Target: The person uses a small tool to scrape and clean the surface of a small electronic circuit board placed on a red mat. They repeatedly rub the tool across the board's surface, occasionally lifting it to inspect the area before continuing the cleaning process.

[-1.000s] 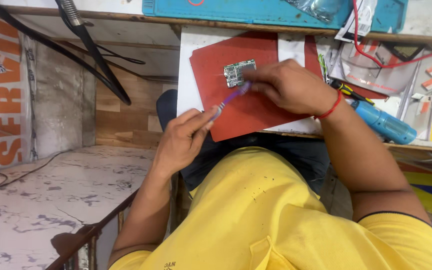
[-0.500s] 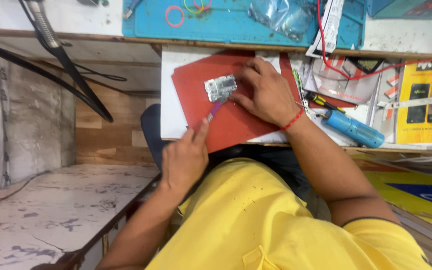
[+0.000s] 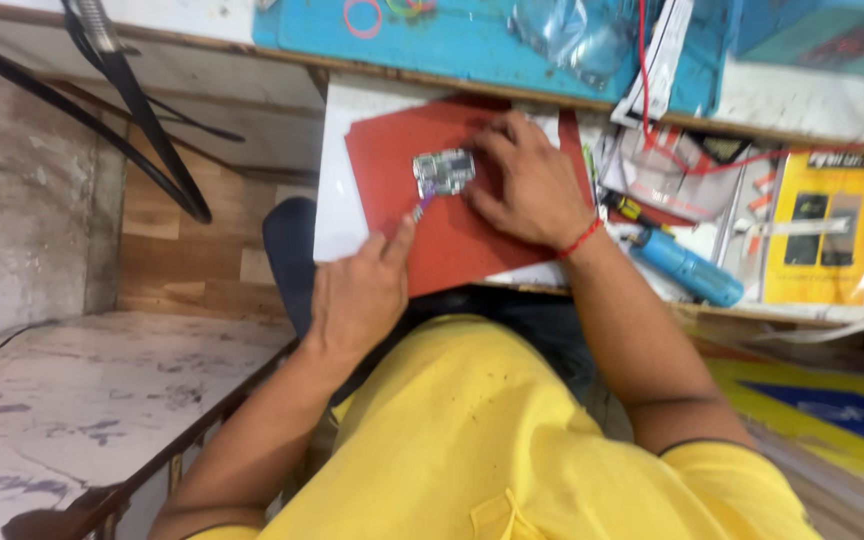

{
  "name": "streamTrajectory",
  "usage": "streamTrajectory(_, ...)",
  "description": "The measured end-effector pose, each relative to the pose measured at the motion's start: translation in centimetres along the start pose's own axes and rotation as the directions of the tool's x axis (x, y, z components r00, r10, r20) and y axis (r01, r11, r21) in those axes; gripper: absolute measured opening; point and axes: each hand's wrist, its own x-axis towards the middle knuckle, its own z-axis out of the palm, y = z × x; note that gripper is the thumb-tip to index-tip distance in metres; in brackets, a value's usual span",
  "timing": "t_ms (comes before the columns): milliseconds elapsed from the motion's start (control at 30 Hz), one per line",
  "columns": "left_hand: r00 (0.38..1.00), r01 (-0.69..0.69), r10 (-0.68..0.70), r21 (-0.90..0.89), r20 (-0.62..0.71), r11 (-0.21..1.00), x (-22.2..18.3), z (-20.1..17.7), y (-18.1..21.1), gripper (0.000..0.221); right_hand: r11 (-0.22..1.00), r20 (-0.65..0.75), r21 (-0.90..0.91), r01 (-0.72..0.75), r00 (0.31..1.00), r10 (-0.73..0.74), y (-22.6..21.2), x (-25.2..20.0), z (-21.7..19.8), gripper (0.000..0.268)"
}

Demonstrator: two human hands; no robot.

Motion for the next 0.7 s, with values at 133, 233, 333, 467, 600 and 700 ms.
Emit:
streamTrajectory(133, 0.997, 0.059, -0.063, -0.108, -0.038, 0.992, 0.5, 0.0, -0.8, 0.044, 1.000, 0.014, 0.004, -0.025, 1.000, 0.025, -0.1, 0.1, 0.0, 0.046)
streamTrajectory(233, 0.997, 0.003, -0.012, -0.124, -0.075, 0.992, 0.0, 1.2, -0.3, 0.042, 1.000, -0.002, -0.020, 0.005, 1.000, -0.005, -0.4, -1.0, 0.4, 0.044)
streamTrajectory(333, 0.990, -0.003, -0.015, -0.129, -0.138, 0.992, 0.1, 1.2, 0.3, 0.035, 0.999, -0.020, -0.016, 0.030, 0.999, -0.031, -0.2, -0.1, -0.1, 0.043)
streamTrajectory(467, 0.999, 0.010, -0.015, -0.151, -0.030, 0.988, 0.0, 1.4, 0.3, 0.039, 0.999, 0.025, 0.030, -0.043, 0.999, 0.042, 0.1, -0.2, 0.0, 0.042)
streamTrajectory(600, 0.993, 0.099, -0.108, -0.142, -0.056, 0.985, 0.6, 0.8, -1.1, 0.041, 1.000, 0.017, 0.012, -0.018, 1.000, 0.017, -0.4, 0.2, -0.1, 0.043)
streamTrajectory(700, 1.000, 0.004, -0.004, -0.055, -0.008, 0.998, 0.1, 1.1, -0.7, 0.041, 0.999, 0.030, 0.012, -0.033, 0.999, 0.032, -0.4, -0.5, -0.3, 0.044)
